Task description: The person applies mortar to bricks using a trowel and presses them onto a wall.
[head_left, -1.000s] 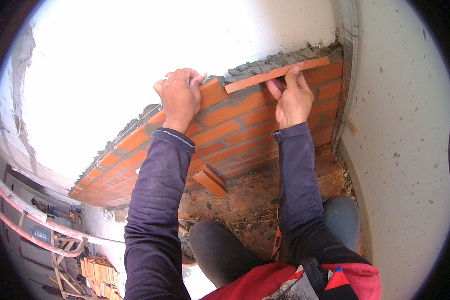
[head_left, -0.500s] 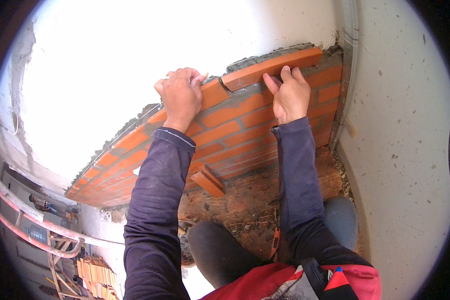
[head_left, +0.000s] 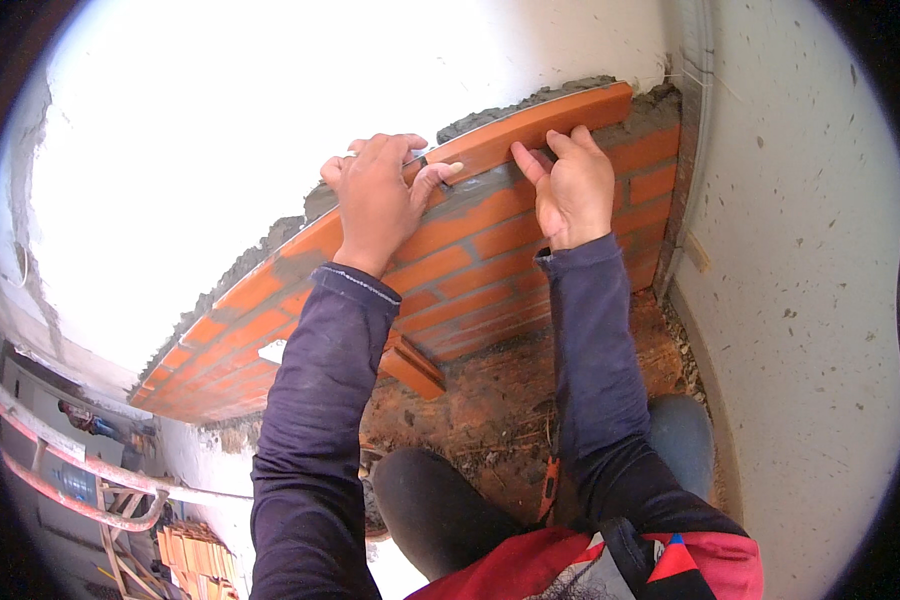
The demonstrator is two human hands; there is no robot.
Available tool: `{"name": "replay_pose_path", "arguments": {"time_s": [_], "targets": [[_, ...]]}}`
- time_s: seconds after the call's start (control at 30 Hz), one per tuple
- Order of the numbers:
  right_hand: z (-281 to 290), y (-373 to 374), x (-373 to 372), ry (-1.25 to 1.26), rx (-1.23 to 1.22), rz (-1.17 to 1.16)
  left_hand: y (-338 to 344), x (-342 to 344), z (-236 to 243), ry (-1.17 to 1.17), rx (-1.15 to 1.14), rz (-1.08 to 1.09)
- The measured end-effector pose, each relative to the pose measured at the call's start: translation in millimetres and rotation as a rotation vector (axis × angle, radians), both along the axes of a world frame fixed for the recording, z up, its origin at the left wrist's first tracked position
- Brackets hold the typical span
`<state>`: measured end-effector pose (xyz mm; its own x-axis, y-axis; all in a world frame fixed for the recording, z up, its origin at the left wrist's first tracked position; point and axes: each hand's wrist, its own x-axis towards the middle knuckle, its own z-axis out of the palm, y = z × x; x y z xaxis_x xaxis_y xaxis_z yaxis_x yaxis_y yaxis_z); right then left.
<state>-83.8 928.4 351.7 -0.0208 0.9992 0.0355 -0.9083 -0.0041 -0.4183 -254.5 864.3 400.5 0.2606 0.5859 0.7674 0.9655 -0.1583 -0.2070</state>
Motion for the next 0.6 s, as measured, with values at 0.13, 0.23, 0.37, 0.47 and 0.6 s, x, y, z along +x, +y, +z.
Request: {"name": "replay_pose_path", "arguments": {"time_s": [0.13,0.23,0.37,0.47,0.6], "targets": [[0.9,0.1,2.0,-0.016,0.011,-0.017,2.8,14.3,9.1,0.010,-0.159,0.125],[-1.1,0.9,1.5,-0.015,0.019,-0.009,2.7,15.4,12.1,0.006,-0.205,0.149],[-5.7,3.3,1.3,-0.050,0.037,-0.024,7.1,8.1,10.1,0.142,-0.101,0.109],[-10.4,3.8,7.3,-0.220,0.066,-0.068,9.7,9.8,10.0,0.239,-0.038,0.138],[-19.7,7.1,18.9,-0.623,0.101,-0.128,10.5,14.0,8.6,0.221,-0.068,0.192]]}}
